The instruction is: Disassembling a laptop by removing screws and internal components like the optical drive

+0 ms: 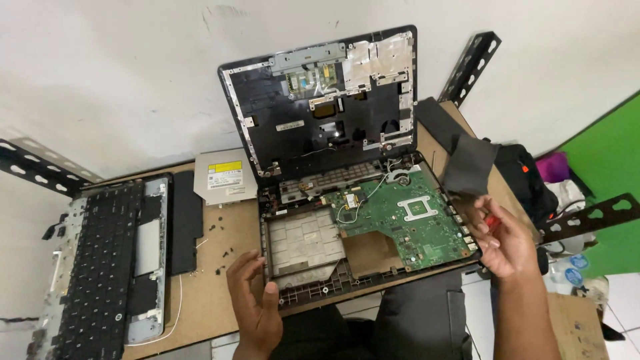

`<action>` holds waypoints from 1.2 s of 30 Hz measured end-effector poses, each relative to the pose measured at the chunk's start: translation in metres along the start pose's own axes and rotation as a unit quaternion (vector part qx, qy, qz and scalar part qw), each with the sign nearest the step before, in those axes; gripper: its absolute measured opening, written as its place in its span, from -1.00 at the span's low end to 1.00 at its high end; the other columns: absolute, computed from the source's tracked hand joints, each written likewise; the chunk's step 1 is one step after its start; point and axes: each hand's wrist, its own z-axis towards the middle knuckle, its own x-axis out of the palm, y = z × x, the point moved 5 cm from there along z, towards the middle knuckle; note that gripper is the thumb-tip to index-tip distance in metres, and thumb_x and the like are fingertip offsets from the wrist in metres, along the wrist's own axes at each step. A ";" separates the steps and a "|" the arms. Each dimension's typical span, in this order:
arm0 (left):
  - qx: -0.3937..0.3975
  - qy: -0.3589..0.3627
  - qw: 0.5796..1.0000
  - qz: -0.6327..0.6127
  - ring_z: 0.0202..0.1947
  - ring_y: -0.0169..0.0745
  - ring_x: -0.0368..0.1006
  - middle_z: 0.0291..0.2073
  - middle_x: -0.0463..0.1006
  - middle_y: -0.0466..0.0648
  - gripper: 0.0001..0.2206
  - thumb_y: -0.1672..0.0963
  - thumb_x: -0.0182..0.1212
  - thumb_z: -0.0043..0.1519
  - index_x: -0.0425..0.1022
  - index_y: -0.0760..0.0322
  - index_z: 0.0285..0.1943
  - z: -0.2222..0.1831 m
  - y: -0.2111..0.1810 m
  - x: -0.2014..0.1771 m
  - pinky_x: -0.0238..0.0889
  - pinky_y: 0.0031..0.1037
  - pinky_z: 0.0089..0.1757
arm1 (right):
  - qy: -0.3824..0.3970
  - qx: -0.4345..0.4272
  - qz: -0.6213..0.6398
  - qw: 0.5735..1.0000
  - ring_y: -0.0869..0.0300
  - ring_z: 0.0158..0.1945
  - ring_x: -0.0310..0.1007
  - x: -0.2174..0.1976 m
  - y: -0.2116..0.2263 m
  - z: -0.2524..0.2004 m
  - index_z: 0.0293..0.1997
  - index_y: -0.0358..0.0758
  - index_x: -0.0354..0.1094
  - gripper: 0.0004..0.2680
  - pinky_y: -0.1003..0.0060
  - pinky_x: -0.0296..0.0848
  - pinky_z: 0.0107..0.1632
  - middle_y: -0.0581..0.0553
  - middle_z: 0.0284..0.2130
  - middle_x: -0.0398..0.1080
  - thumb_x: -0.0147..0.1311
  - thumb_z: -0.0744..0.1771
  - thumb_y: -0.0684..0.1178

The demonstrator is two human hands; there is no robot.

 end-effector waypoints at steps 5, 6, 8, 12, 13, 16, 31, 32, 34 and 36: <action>0.013 0.013 1.000 0.012 0.17 0.00 0.21 0.06 0.24 0.11 -0.56 -0.06 -0.13 0.23 0.31 0.36 0.05 0.000 -0.002 0.001 0.18 -0.24 0.10 | -0.017 -0.018 -0.042 0.999 0.42 -0.66 0.04 0.001 0.004 -0.004 -0.13 -0.35 0.26 -0.86 0.67 0.08 -0.72 -0.06 -0.56 0.18 -0.18 0.39 -0.09; 0.015 0.014 0.999 0.029 0.17 0.03 0.21 0.05 0.25 0.12 -0.56 -0.07 -0.13 0.22 0.32 0.34 0.04 0.000 0.000 0.001 0.15 -0.19 0.11 | 0.003 -0.018 -0.003 1.000 0.41 -0.65 0.05 0.002 0.004 -0.004 -0.10 -0.39 0.25 -0.86 0.68 0.11 -0.71 -0.09 -0.55 0.19 -0.16 0.39 -0.11; 0.037 0.016 0.999 0.032 0.17 0.02 0.20 0.05 0.25 0.12 -0.60 -0.04 -0.10 0.22 0.31 0.34 0.04 -0.001 -0.005 0.001 0.14 -0.20 0.12 | -0.010 -0.016 0.003 1.000 0.41 -0.65 0.06 0.001 0.005 -0.008 -0.09 -0.37 0.25 -0.86 0.68 0.10 -0.72 -0.11 -0.52 0.20 -0.16 0.39 -0.11; 0.048 0.015 0.998 0.042 0.18 0.03 0.19 0.06 0.25 0.12 -0.64 0.00 -0.06 0.23 0.31 0.33 0.05 -0.003 -0.004 0.000 0.15 -0.19 0.12 | -0.052 0.012 -0.012 0.998 0.40 -0.65 -0.02 -0.010 0.006 -0.015 -0.12 -0.23 0.22 -0.88 0.68 -0.08 -0.75 -0.11 -0.48 0.14 -0.12 0.37 -0.03; 0.051 0.015 0.998 0.040 0.18 0.03 0.19 0.06 0.25 0.12 -0.64 0.00 -0.06 0.23 0.31 0.33 0.05 -0.003 -0.007 -0.001 0.15 -0.19 0.12 | -0.052 0.009 -0.012 0.999 0.40 -0.65 -0.02 0.001 0.008 -0.019 -0.12 -0.23 0.22 -0.88 0.68 -0.08 -0.75 -0.11 -0.48 0.14 -0.12 0.37 -0.03; 0.061 0.023 0.997 0.044 0.17 0.03 0.19 0.05 0.25 0.13 -0.63 0.01 -0.06 0.22 0.29 0.36 0.05 -0.002 -0.013 0.001 0.13 -0.21 0.13 | -0.062 -0.038 -0.100 0.992 0.41 -0.66 0.17 0.020 0.020 -0.028 -0.10 -0.26 0.24 -0.89 0.68 0.21 -0.77 -0.11 -0.49 0.29 -0.06 0.36 -0.09; 0.053 0.000 0.996 0.075 0.09 0.08 0.24 -0.01 0.25 0.20 -0.63 0.03 -0.06 0.22 0.32 0.48 -0.01 -0.005 -0.024 0.006 0.18 -0.23 0.05 | -0.182 -0.055 -0.335 0.923 0.34 -0.55 0.16 0.044 0.036 -0.047 -0.08 -0.22 0.29 -0.84 0.50 0.12 -0.58 -0.10 -0.39 0.37 -0.18 0.33 -0.27; 0.048 0.003 0.996 0.080 0.09 0.07 0.24 0.00 0.25 0.18 -0.65 0.04 -0.05 0.22 0.33 0.46 -0.02 -0.004 -0.024 0.007 0.17 -0.22 0.05 | -0.203 -0.027 -0.398 0.894 0.33 -0.56 0.08 0.046 0.036 -0.047 -0.08 -0.20 0.30 -0.87 0.50 0.06 -0.58 -0.03 -0.48 0.24 -0.11 0.33 -0.21; 0.041 0.005 0.996 0.084 0.09 0.07 0.24 0.01 0.25 0.16 -0.67 0.05 -0.04 0.22 0.34 0.44 -0.03 -0.004 -0.021 0.006 0.17 -0.20 0.05 | -0.222 0.002 -0.459 0.860 0.32 -0.58 0.00 0.050 0.036 -0.047 -0.07 -0.18 0.32 -0.88 0.49 0.00 -0.58 0.04 -0.57 0.11 -0.04 0.33 -0.14; 0.053 0.006 0.994 0.094 0.08 0.09 0.24 -0.01 0.26 0.18 -0.65 0.02 0.00 0.20 0.35 0.41 -0.04 -0.005 -0.017 0.005 0.13 -0.18 0.07 | -0.168 0.039 -0.578 0.798 0.36 -0.70 -0.01 0.056 0.034 -0.047 -0.03 -0.19 0.30 -0.85 0.49 0.03 -0.68 0.04 -0.60 0.15 -0.10 0.33 -0.15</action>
